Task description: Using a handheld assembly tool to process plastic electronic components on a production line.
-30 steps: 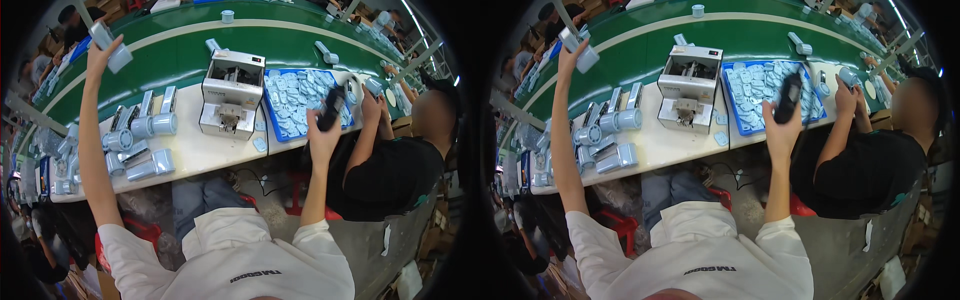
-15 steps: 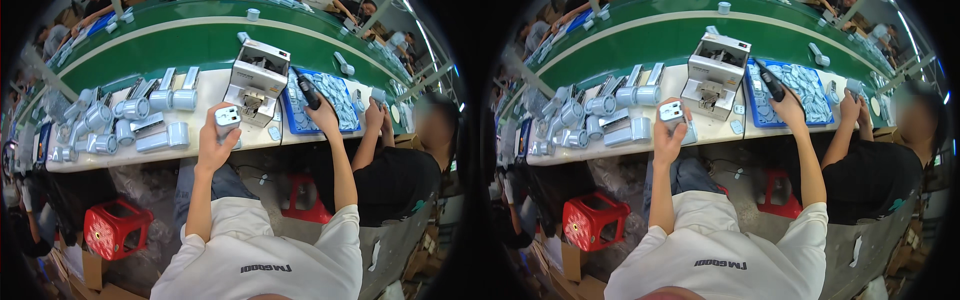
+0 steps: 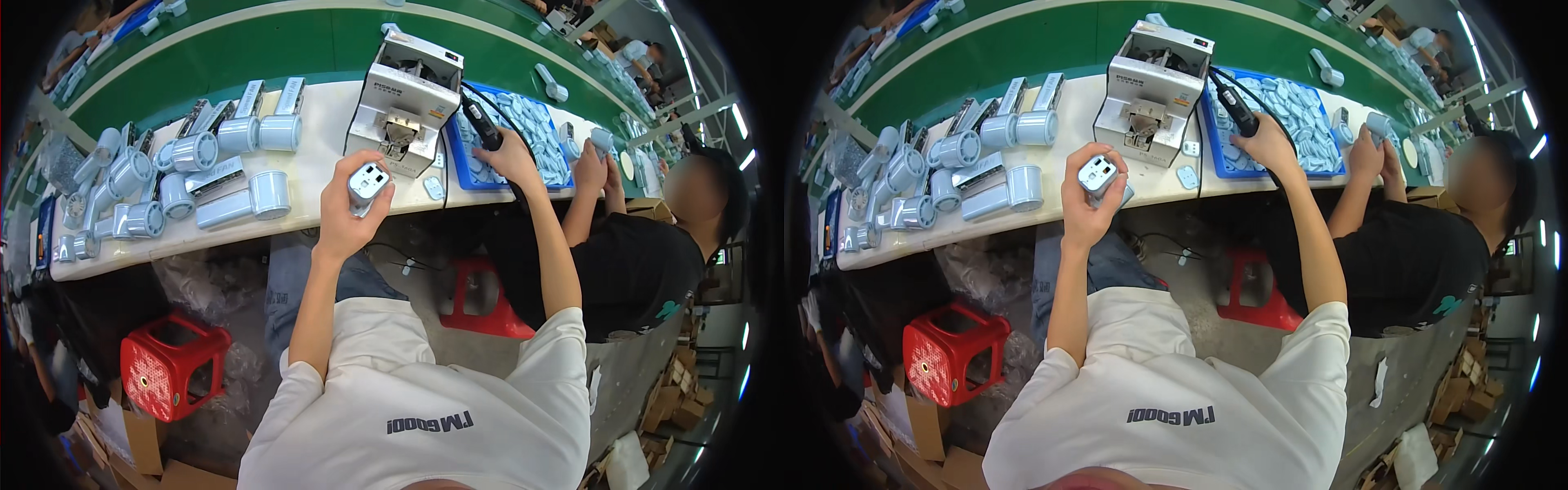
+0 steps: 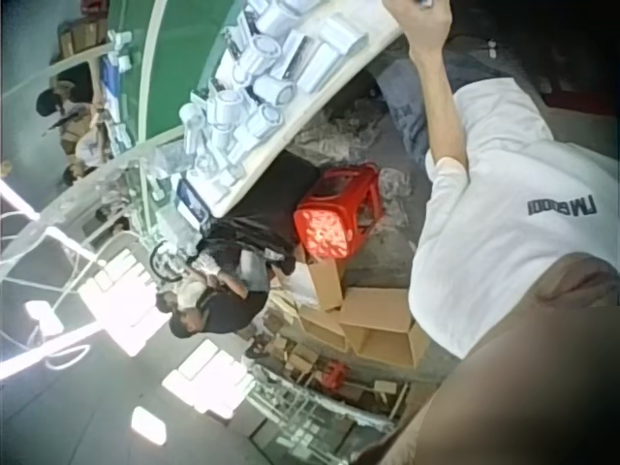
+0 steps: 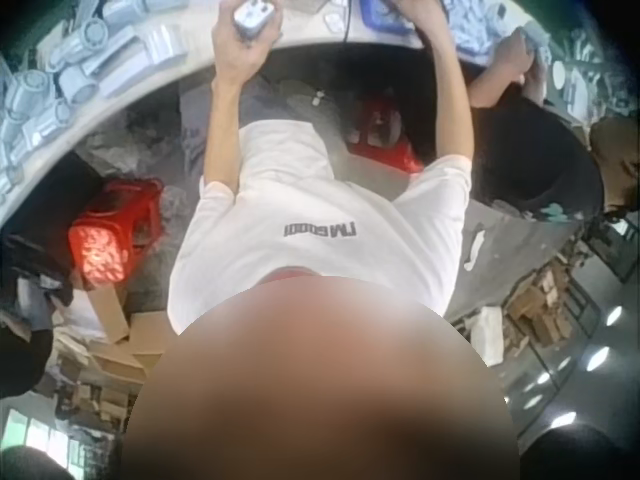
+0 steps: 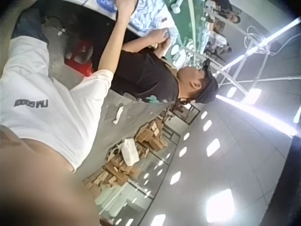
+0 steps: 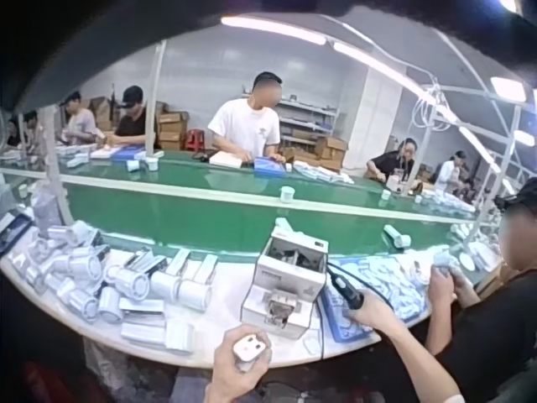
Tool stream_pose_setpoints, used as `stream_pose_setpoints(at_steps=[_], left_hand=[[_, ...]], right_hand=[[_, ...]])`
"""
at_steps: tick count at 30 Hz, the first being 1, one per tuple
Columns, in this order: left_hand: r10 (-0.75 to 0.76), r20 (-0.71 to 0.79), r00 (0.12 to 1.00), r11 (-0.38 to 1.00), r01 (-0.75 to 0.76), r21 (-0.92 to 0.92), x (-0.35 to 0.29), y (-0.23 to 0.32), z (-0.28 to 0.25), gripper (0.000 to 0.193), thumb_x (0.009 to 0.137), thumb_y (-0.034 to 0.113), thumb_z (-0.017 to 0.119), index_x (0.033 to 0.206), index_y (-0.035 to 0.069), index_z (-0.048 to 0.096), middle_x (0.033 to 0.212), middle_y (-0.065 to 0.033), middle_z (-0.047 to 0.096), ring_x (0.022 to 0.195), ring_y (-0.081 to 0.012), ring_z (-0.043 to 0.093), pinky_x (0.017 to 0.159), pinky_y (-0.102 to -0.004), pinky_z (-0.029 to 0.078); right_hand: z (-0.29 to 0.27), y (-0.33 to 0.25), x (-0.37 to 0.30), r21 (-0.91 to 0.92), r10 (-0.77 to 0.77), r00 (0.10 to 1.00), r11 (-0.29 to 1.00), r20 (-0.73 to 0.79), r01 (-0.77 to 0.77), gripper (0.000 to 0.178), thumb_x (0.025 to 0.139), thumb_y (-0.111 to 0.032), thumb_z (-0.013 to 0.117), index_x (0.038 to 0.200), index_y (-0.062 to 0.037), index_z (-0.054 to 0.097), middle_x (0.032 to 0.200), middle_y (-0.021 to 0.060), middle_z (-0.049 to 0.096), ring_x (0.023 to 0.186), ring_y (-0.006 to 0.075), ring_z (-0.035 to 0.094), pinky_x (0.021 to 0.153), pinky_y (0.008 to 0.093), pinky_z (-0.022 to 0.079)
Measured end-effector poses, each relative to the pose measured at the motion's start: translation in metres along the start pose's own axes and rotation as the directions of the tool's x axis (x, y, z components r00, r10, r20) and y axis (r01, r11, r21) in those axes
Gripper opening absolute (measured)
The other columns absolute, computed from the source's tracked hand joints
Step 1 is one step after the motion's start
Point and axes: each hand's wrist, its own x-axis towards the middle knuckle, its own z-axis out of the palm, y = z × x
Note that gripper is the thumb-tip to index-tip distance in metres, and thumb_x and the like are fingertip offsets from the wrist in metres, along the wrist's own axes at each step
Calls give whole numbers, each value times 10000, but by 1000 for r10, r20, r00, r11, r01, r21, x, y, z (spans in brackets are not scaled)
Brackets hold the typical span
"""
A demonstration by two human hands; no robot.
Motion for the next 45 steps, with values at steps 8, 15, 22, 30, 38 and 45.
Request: stream_pose_setpoints(at_steps=[8, 15, 22, 30, 38, 45], left_hand=[[-50, 69, 996, 997, 54, -57, -5, -2, -7, 426, 788, 183, 708, 1131, 51, 492, 915, -66, 583, 794, -126, 565, 709, -242, 461], [-99, 46, 994, 994, 100, -38, -7, 13, -2, 573, 726, 390, 768, 1100, 50, 499, 876, -73, 603, 752, -164, 587, 680, -267, 469], [282, 58, 958, 871, -281, 404, 3, 23, -16, 669, 615, 456, 802, 1057, 45, 513, 878, -103, 626, 718, -267, 604, 627, -335, 471], [361, 193, 913, 788, -409, 460, 1, 24, -29, 654, 599, 469, 794, 1038, 57, 539, 882, -109, 621, 747, -304, 613, 656, -368, 478], [324, 173, 930, 839, -367, 402, 1, 29, -17, 613, 670, 470, 759, 1049, 48, 528, 874, -102, 630, 688, -275, 612, 630, -342, 486], [291, 218, 931, 837, -359, 413, -4, 30, -21, 629, 644, 432, 795, 1062, 63, 505, 894, -84, 632, 669, -270, 609, 632, -330, 491]], right_hand=[[-31, -51, -41, 600, -84, 996, 796, -14, 75, 255, 768, -128, 678, 961, 17, 594, 605, 19, 527, 425, 76, 460, 406, 231, 352], [-1, -140, -110, 869, -263, 963, 488, 58, 81, 265, 755, -22, 693, 983, 21, 566, 695, 28, 551, 442, 77, 465, 402, 214, 337], [30, -155, -124, 916, -309, 951, 389, 31, 97, 264, 779, -83, 711, 984, -3, 565, 706, 22, 576, 506, 68, 511, 435, 210, 376], [42, -157, -130, 912, -274, 962, 398, 17, 97, 228, 800, -85, 693, 977, -20, 565, 710, 19, 570, 535, 64, 517, 456, 207, 398], [57, -145, -129, 920, -243, 968, 360, -70, 157, 187, 814, -71, 673, 928, -12, 537, 784, 25, 550, 571, 75, 512, 466, 212, 406], [61, -148, -135, 918, -249, 964, 351, -96, 182, 223, 814, -97, 681, 933, -16, 512, 808, 29, 530, 595, 90, 512, 498, 242, 424]])
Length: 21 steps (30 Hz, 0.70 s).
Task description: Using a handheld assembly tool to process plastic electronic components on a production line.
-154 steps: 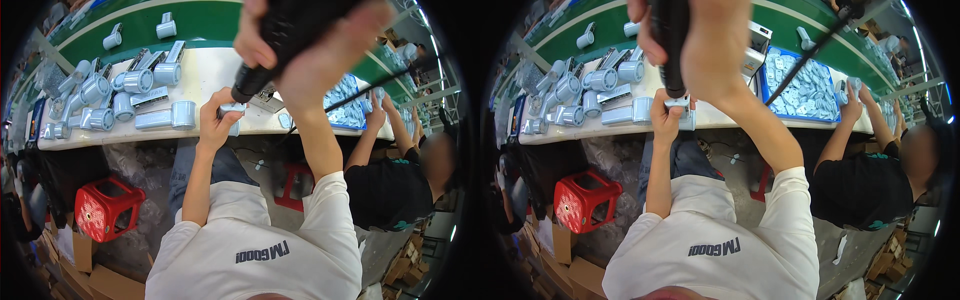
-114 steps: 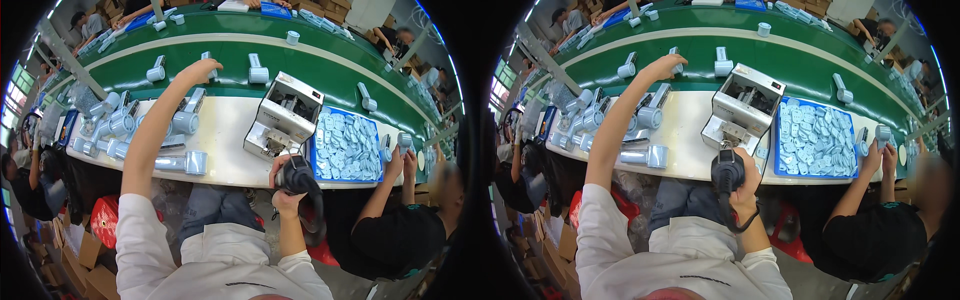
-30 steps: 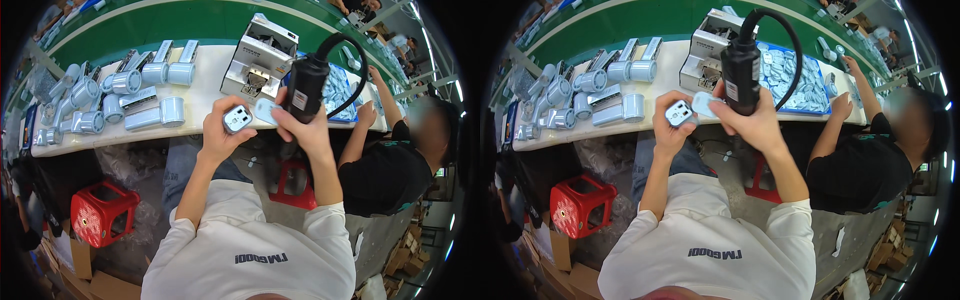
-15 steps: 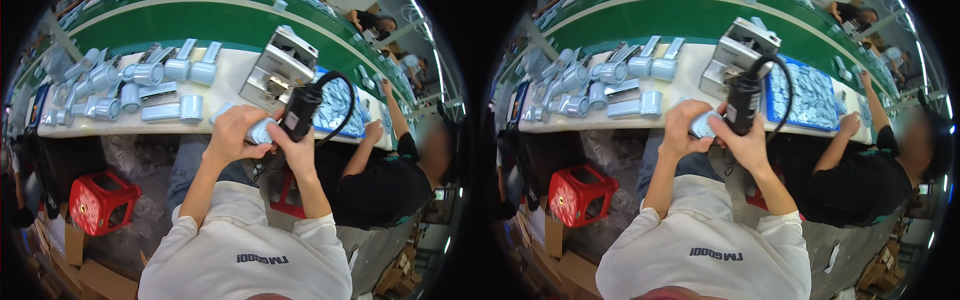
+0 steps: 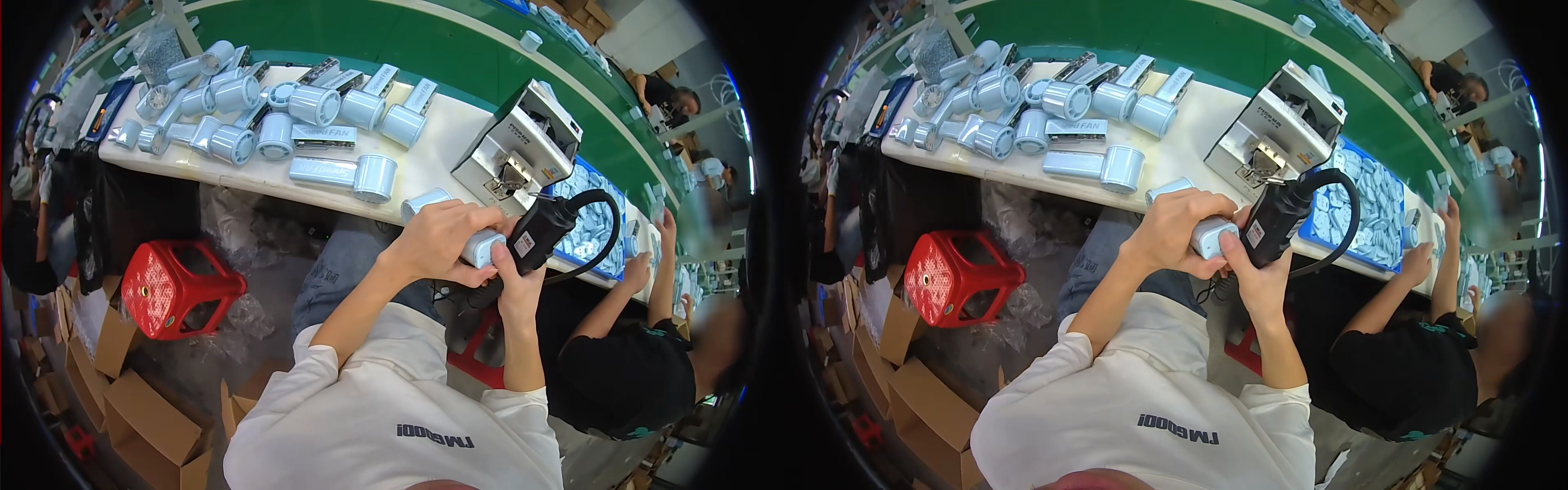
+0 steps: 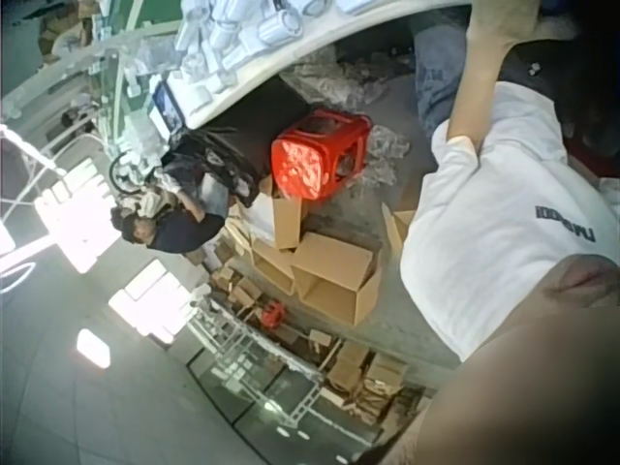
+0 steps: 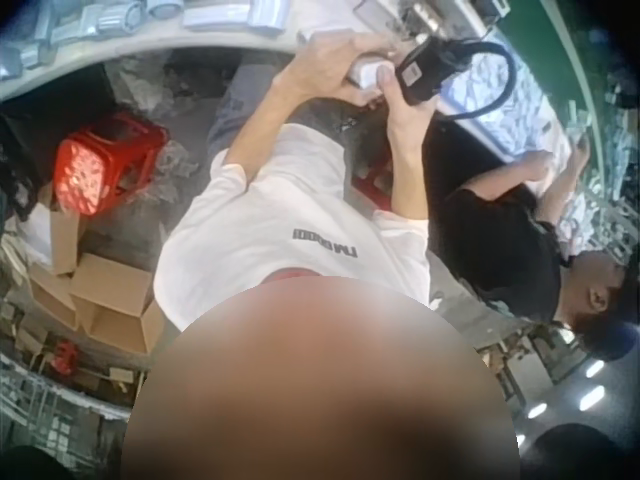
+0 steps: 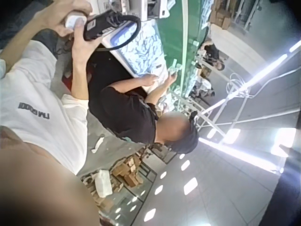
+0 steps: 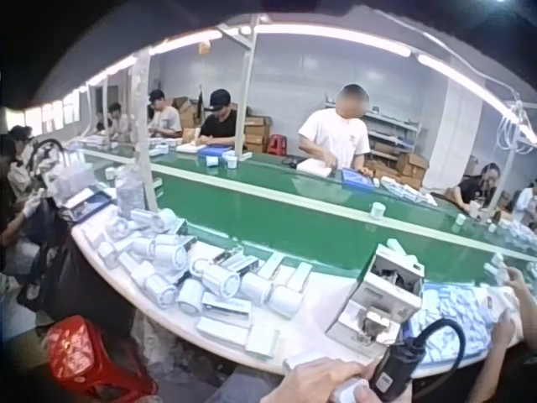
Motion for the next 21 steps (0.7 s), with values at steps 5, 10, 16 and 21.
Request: stream_pose_setpoints(at_steps=[5, 10, 16, 21], left_hand=[[-25, -35, 999, 998, 23, -63, 5, -2, 7, 518, 741, 363, 749, 1072, 55, 496, 920, -116, 623, 697, -235, 609, 632, -313, 485], [-89, -109, 990, 960, 56, -273, 4, -29, 7, 459, 839, 387, 656, 1062, 29, 478, 887, -164, 591, 731, -204, 585, 634, -297, 469], [-220, -152, 964, 854, 114, -507, 6, -51, 14, 305, 860, 221, 637, 1058, 38, 493, 906, -120, 615, 714, -159, 583, 629, -258, 462], [-308, -76, 948, 816, 222, -533, 11, -36, 13, 406, 909, 391, 550, 1052, 23, 456, 868, -167, 577, 720, -194, 570, 647, -292, 460]], right_hand=[[-11, 1, 10, -23, -95, 995, 995, 31, 96, 262, 839, -165, 671, 952, -20, 484, 792, 32, 521, 582, 103, 506, 519, 263, 429], [-35, -34, 52, 347, -310, 947, 882, -81, 319, 545, 839, -553, 573, 1047, -74, 416, 783, 25, 459, 554, 119, 463, 500, 262, 397], [-27, -60, 109, 452, -547, 834, 729, -67, 514, 729, 783, -755, 407, 1043, -74, 422, 779, 42, 452, 533, 130, 461, 495, 274, 402], [-12, -42, 128, 185, -515, 848, 828, -123, 530, 836, 712, -816, 427, 1075, -62, 422, 789, 52, 443, 534, 127, 437, 491, 275, 377]])
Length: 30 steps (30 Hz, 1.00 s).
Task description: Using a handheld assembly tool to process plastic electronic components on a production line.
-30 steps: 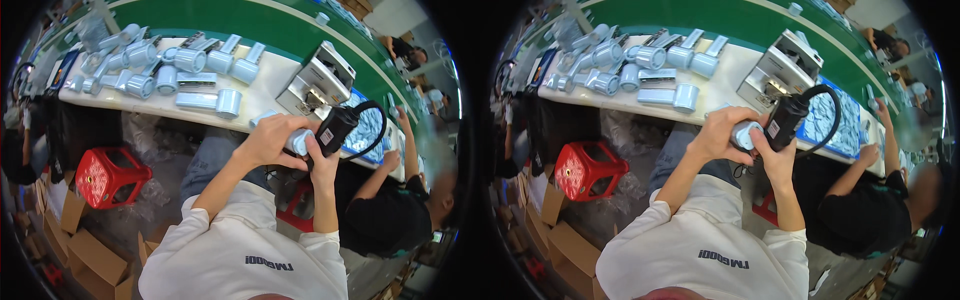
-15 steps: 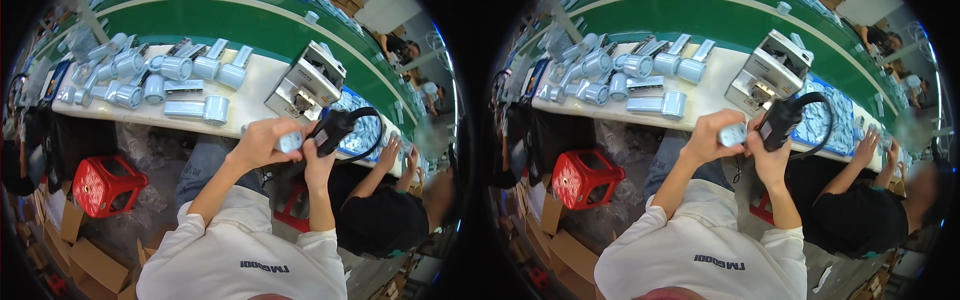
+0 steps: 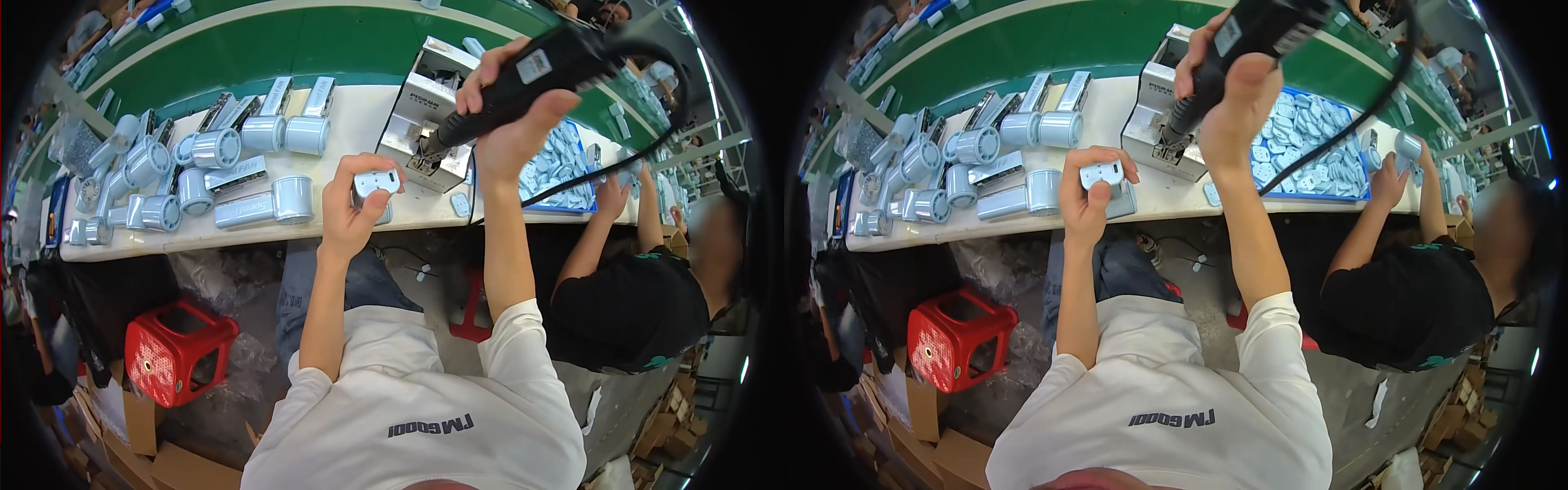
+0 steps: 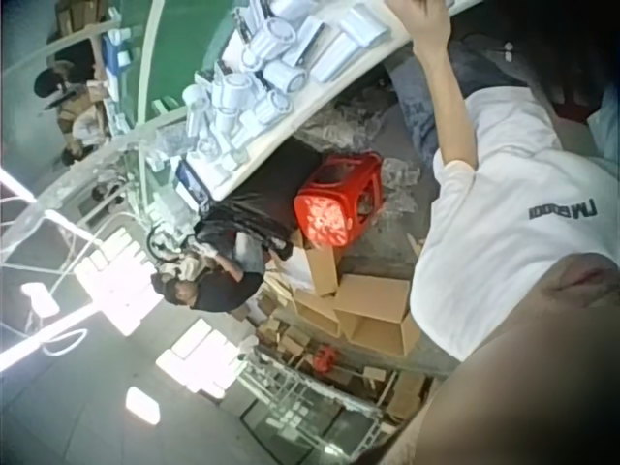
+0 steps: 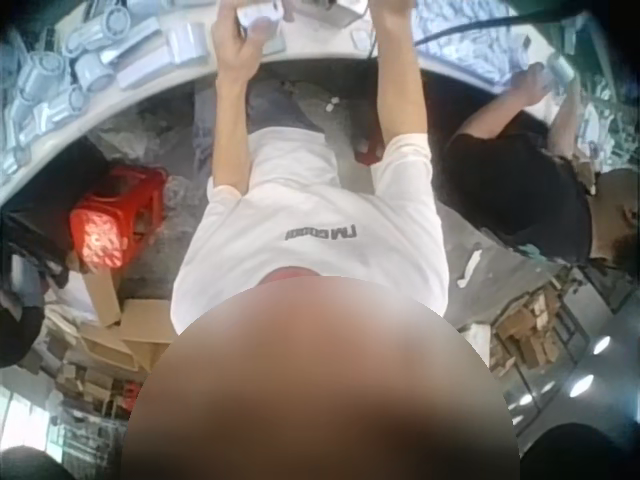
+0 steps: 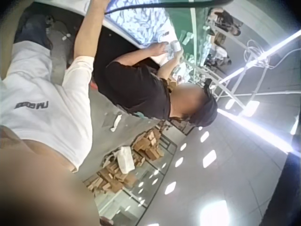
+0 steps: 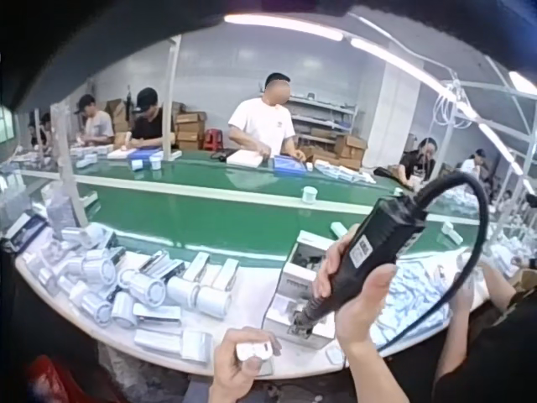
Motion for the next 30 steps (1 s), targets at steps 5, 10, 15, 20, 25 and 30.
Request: stream_pose_setpoints(at_steps=[5, 10, 15, 20, 25, 30], left_hand=[[-39, 10, 999, 999, 39, 4, -1, 3, 1, 415, 914, 406, 534, 1052, 22, 455, 865, -164, 577, 713, -192, 565, 649, -286, 456], [-4, -66, 998, 1000, 2, -31, 5, -1, 1, 292, 918, 273, 557, 1053, 22, 491, 886, -105, 614, 724, -127, 558, 645, -229, 446], [-5, -27, 1000, 1000, 6, 20, 5, -5, -2, 351, 918, 346, 543, 1045, 27, 471, 894, -143, 591, 697, -153, 542, 645, -253, 437], [-26, -7, 1000, 1000, 26, 15, 5, -4, -3, 378, 920, 383, 534, 1038, 31, 461, 908, -161, 577, 682, -161, 530, 643, -267, 431], [-43, -6, 999, 998, 43, 55, 3, -6, -4, 375, 919, 381, 537, 1036, 33, 459, 907, -155, 576, 696, -157, 528, 652, -261, 429], [-90, -35, 995, 995, 88, -50, 0, -7, -6, 299, 898, 264, 593, 1070, 40, 494, 918, -70, 622, 739, -83, 517, 667, -207, 425]], right_hand=[[-3, 15, 2, -134, -52, 996, 989, 77, 62, 844, 743, -803, 396, 1084, -32, 412, 791, 74, 449, 519, 129, 448, 479, 269, 384], [-5, 21, -3, -31, -110, 984, 993, 141, 116, 837, 775, -784, 362, 1096, -13, 406, 752, 75, 450, 452, 120, 424, 425, 247, 357], [6, 20, 2, -135, -83, 996, 987, 33, 87, 834, 786, -782, 337, 1091, -9, 410, 717, 67, 454, 408, 114, 401, 391, 242, 334], [15, 12, 11, -180, 99, 995, 979, 30, -92, 814, 802, -773, 318, 1087, -17, 420, 701, 53, 453, 403, 108, 400, 388, 247, 328], [31, -38, 22, 101, 57, 992, 993, 108, -68, 828, 779, -804, 291, 1074, -45, 436, 721, 65, 471, 395, 115, 395, 386, 246, 318], [95, -74, 34, -201, -71, 995, 976, 67, 83, 846, 806, -772, 314, 1026, 37, 423, 596, 75, 445, 331, 107, 364, 312, 204, 300]])
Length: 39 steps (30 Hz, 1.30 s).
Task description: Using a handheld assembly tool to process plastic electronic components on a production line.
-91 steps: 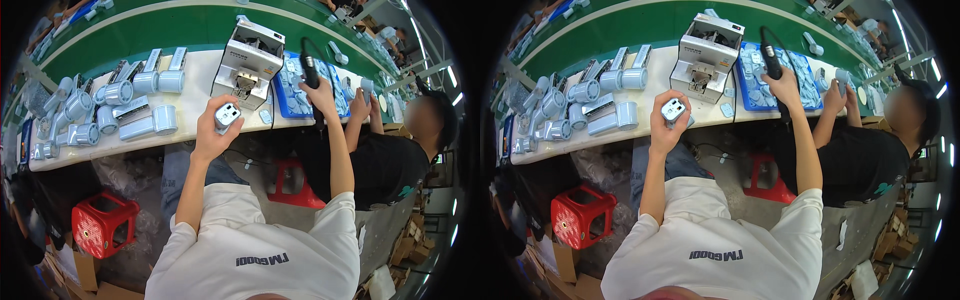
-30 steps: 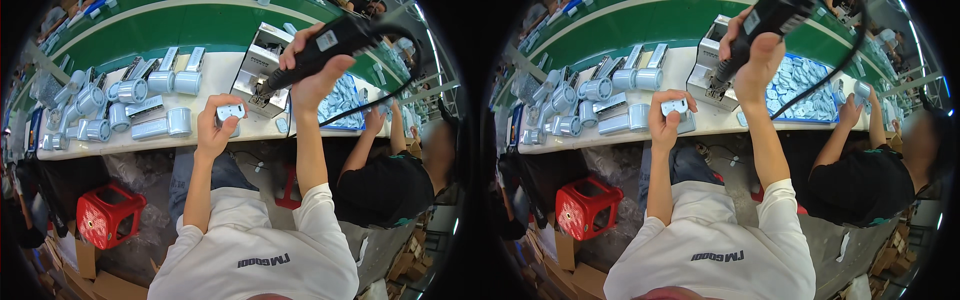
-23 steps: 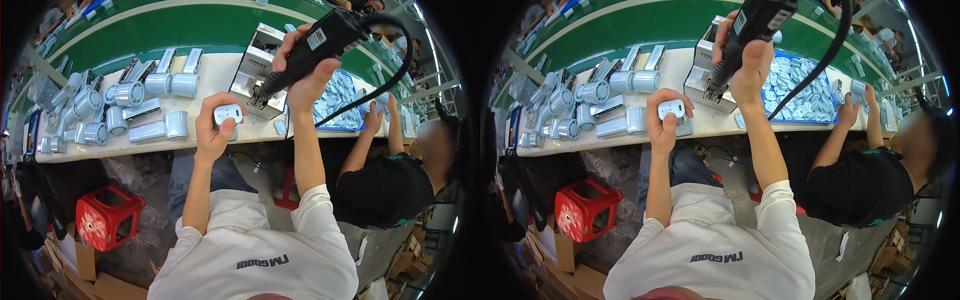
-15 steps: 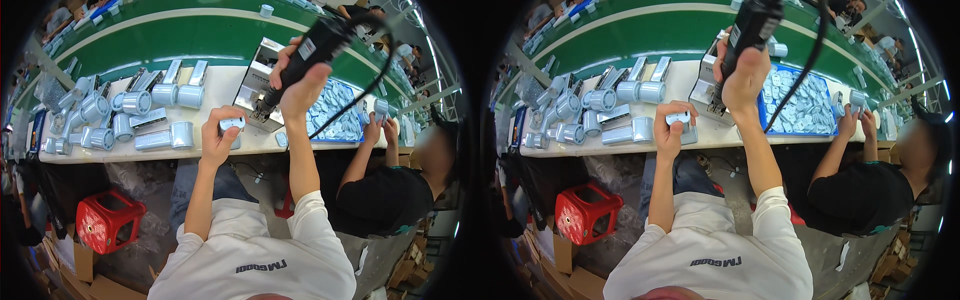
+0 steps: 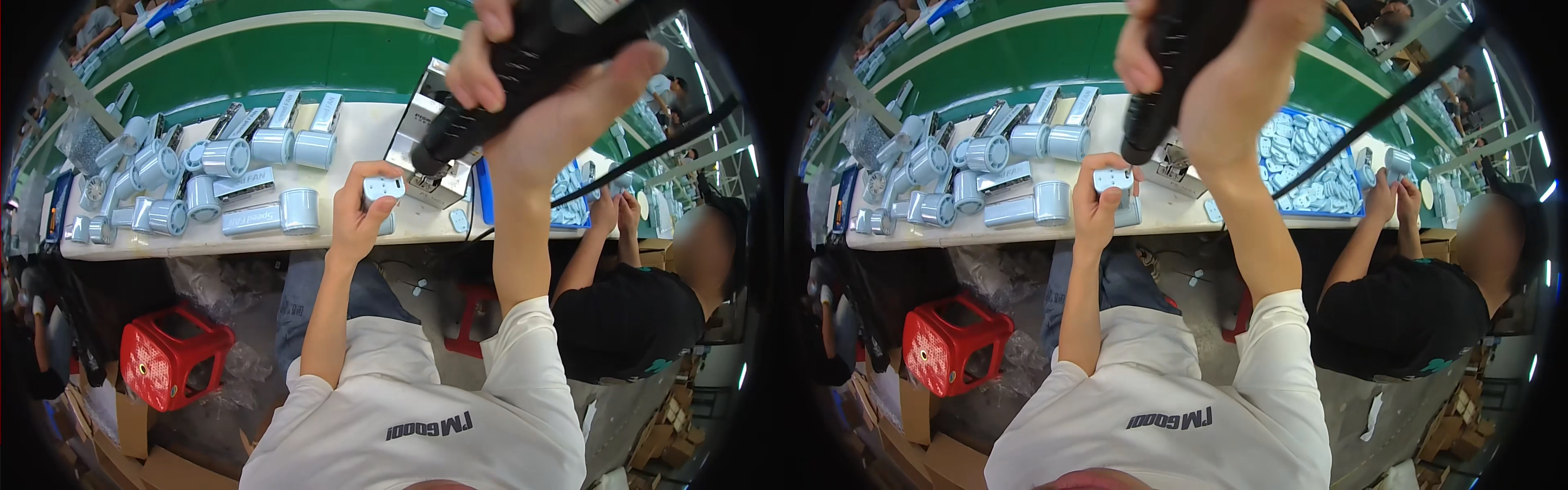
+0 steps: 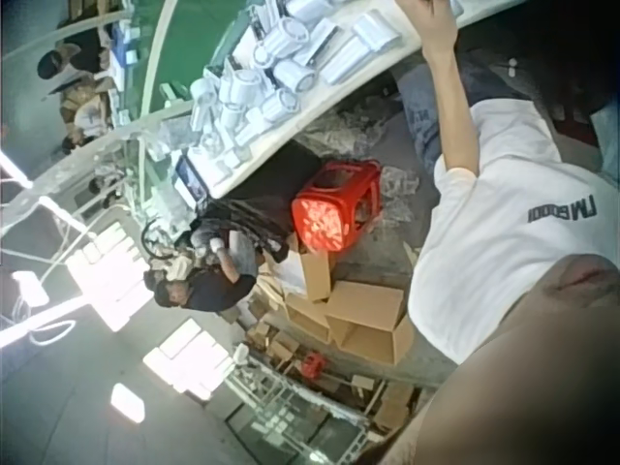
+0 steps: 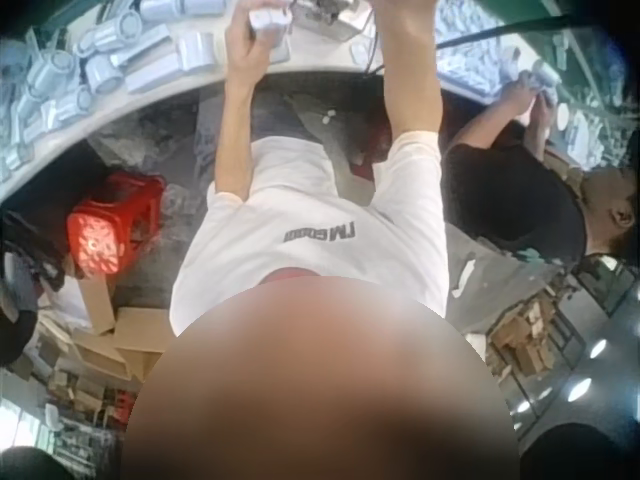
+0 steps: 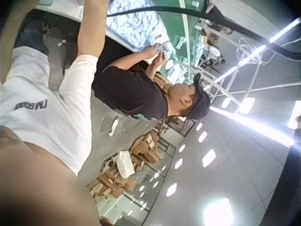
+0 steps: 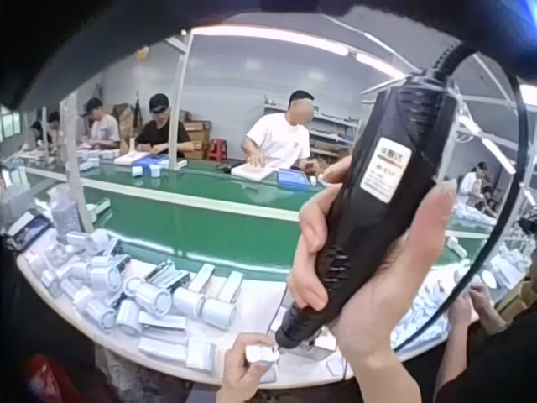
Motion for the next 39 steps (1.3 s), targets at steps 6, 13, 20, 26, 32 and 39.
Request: stream_pose_setpoints(at_steps=[6, 13, 20, 26, 32, 39], left_hand=[[-26, 20, 999, 999, 27, -24, -1, -3, 0, 350, 887, 281, 611, 1095, 32, 480, 929, -68, 628, 743, -77, 521, 665, -207, 431], [-35, 17, 999, 998, 36, -56, -6, -9, -3, 356, 883, 281, 621, 1099, 35, 478, 927, -64, 629, 727, -66, 511, 648, -196, 422], [-50, 25, 998, 999, 51, -12, -5, -4, -3, 361, 872, 287, 636, 1088, 38, 487, 880, -41, 612, 717, -60, 500, 637, -191, 411], [-72, 18, 997, 997, 72, 7, -7, -4, -5, 406, 844, 309, 669, 1093, 41, 493, 864, -36, 604, 727, -66, 511, 647, -196, 416], [4, -39, 999, 1000, -5, -30, 1, -4, 1, 438, 834, 328, 672, 1110, 38, 492, 883, -61, 606, 731, -86, 531, 647, -215, 431], [109, 63, 992, 993, -106, -49, 5, -7, 0, 388, 856, 320, 644, 1074, 39, 487, 914, -96, 607, 708, -109, 531, 631, -225, 430]], right_hand=[[12, 39, 7, 878, -276, 917, 458, 287, -138, 850, 785, -791, 324, 1000, 25, 425, 597, 68, 443, 342, 108, 367, 328, 199, 313], [19, -1, -8, 194, 250, 968, 948, 31, -251, 881, 755, -821, 321, 989, 22, 426, 593, 60, 441, 364, 106, 381, 336, 192, 318], [18, 57, 15, 902, -531, 780, 421, 332, -97, 937, 720, -850, 319, 985, 42, 424, 587, 63, 446, 365, 102, 377, 334, 189, 318], [18, 61, 22, 896, -617, 716, 442, 327, -29, 958, 706, -864, 307, 984, 46, 423, 582, 68, 448, 357, 107, 376, 330, 188, 322], [5, 27, -12, 939, -222, 972, 343, 75, 6, 905, 746, -840, 275, 994, 19, 417, 586, 73, 452, 346, 113, 390, 321, 207, 328], [-60, 75, -31, 142, -40, 998, 989, -39, 45, 860, 756, -831, 264, 1062, -45, 432, 729, 77, 479, 397, 119, 398, 391, 244, 322]])
